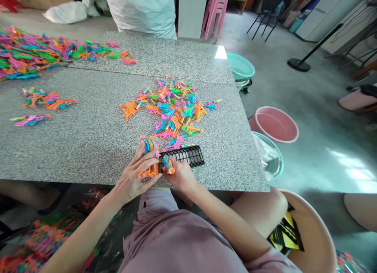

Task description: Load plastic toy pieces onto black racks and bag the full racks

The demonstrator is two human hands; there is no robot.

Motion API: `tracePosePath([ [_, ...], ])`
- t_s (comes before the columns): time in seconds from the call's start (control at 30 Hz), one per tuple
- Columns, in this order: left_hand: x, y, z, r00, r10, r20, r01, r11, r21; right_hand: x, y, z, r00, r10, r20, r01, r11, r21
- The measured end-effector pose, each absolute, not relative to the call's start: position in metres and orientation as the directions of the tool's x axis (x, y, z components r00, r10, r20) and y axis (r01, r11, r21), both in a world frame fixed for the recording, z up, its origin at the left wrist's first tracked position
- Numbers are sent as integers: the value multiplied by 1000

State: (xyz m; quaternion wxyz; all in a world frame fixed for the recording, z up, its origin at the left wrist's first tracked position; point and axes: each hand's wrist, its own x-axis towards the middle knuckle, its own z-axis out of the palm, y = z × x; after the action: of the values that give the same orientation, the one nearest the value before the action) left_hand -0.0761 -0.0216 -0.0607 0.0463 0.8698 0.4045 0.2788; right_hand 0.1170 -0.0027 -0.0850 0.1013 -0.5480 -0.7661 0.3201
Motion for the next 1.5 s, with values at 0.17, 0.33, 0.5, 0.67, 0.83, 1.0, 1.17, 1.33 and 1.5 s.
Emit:
tracePosePath([
  [0.17,-75,-22,-59,480,747,461,690,-645,327,104,-7,-74,-468,859,-210,815,328,-477],
  [0.33,-79,-23,-57,519,710,477,663,-686,300,121,3,-72,-527,827,-197,752,345,-562],
  [0.5,-79,-24,-51,506,719,476,653,-680,334,171,74,-68,-400,911,-105,808,296,-509],
  [0.67,-84,-28,-44,524,735,431,647,-672,359,191,117,-68,-576,794,-194,779,461,-425],
  [0.83,-86,-37,-44,490,760,427,670,-642,373,203,95,-72,-543,832,-112,517,226,-826],
  [1.0,-84,-37,-43,495,764,414,671,-639,376,181,54,-90,-439,883,-168,127,-124,-984],
  [1.17,-86,-36,-42,504,764,404,679,-639,361,138,50,-94,-307,949,-72,270,14,-963],
  [1.33,-86,-37,-47,490,768,412,679,-633,372,123,55,-93,-395,919,20,335,164,-928],
  [1.5,-86,-37,-49,495,756,428,670,-646,366,111,55,-102,-575,814,78,425,379,-822],
])
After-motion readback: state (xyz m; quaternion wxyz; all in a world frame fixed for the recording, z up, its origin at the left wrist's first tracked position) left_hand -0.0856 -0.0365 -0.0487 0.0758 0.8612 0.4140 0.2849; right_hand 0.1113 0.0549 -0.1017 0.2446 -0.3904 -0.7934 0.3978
